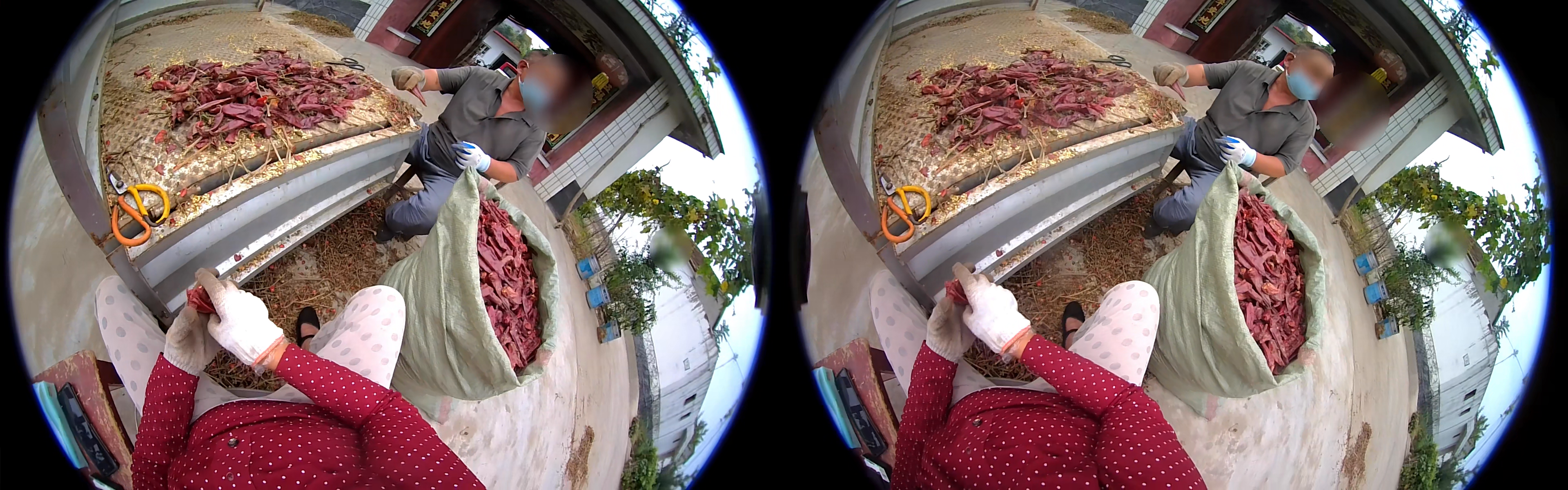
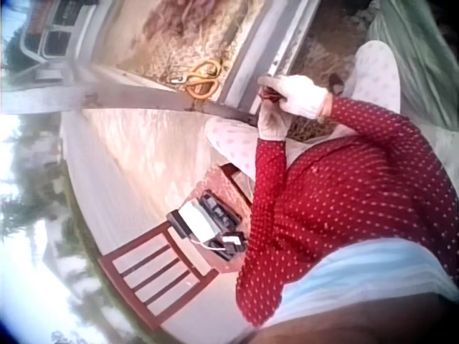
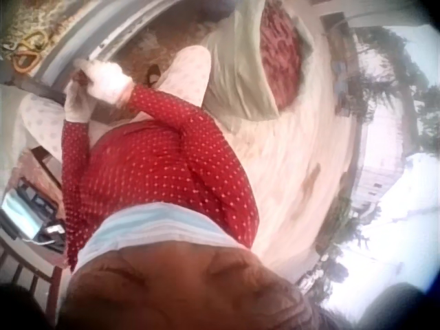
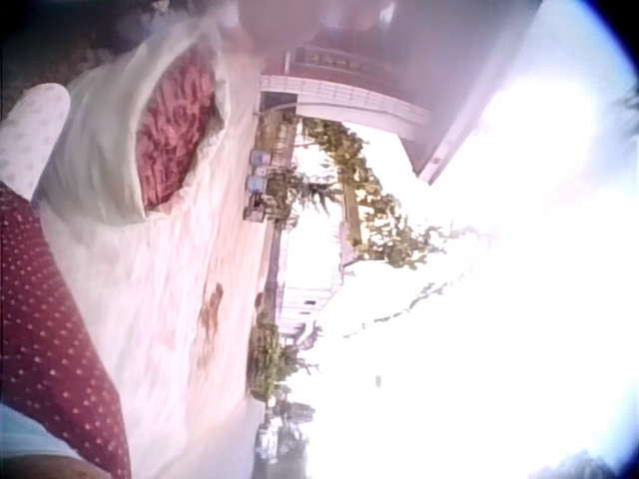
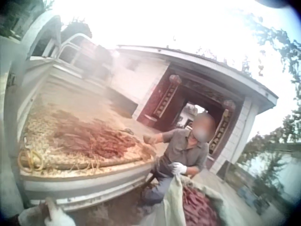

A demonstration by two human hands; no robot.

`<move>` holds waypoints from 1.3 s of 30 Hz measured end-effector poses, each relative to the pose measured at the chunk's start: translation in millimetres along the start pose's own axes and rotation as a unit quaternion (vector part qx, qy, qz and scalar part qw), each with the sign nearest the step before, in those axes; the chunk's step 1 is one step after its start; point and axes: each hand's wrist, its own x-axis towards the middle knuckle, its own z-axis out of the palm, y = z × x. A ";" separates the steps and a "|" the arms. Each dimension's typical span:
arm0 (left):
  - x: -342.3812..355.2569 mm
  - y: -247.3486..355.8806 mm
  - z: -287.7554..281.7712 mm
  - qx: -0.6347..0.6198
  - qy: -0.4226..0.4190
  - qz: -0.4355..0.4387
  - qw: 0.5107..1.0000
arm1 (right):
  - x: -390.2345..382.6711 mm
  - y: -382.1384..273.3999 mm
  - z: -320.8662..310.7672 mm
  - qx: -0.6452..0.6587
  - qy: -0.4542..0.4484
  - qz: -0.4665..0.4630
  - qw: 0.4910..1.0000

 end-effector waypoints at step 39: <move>3.0 -0.3 -29.7 0.078 0.073 -0.139 0.984 | 254.3 6.0 -101.4 -0.329 0.085 -0.009 0.940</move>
